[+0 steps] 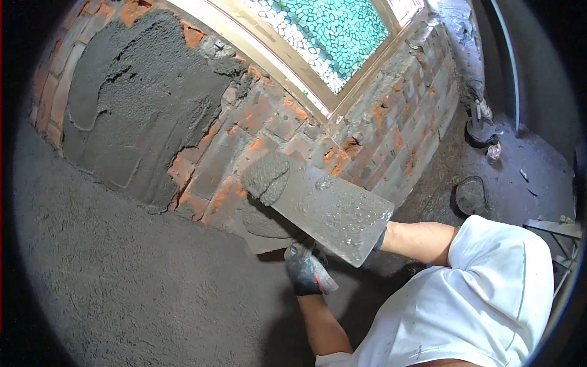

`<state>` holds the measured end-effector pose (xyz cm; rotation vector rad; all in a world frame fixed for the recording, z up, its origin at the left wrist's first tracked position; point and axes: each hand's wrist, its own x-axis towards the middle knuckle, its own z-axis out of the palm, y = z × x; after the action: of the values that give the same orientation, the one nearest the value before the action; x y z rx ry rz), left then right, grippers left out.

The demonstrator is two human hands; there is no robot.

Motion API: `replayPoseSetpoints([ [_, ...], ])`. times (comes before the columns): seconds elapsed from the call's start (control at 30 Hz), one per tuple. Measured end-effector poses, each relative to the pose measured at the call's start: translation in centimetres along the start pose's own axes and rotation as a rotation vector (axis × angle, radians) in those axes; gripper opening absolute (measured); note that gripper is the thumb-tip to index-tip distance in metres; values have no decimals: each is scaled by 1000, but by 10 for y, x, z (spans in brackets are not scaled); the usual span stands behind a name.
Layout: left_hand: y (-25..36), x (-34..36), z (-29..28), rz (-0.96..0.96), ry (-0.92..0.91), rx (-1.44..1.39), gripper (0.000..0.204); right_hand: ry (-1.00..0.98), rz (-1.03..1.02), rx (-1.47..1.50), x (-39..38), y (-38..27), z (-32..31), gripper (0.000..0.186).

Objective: Applying and smoothing mortar onto a brick wall using a trowel and a hawk.

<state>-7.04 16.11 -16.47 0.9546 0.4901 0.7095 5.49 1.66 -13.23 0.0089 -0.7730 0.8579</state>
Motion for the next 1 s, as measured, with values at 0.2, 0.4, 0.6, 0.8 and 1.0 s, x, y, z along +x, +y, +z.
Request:
replayPoseSetpoints([
  [0.2, 6, 8, -4, -210, -152, -95, 32, -74, -283, -944, 62, -53, 3, 29],
  [0.4, 9, -5, -15, -469, -85, -252, 31, 280, -729, -1770, 209, -117, 24, 18],
  [0.6, -21, -11, -32, -118, -2, 63, 22, 457, -831, -2019, 306, -122, 18, 25],
  [0.8, -13, -13, -11, -105, 56, 79, 21, 388, -769, -1978, 339, -112, 69, 23],
  [1.0, -8, 14, 6, -292, 21, -8, 15, 34, -641, -2190, 330, -51, 93, 24],
])
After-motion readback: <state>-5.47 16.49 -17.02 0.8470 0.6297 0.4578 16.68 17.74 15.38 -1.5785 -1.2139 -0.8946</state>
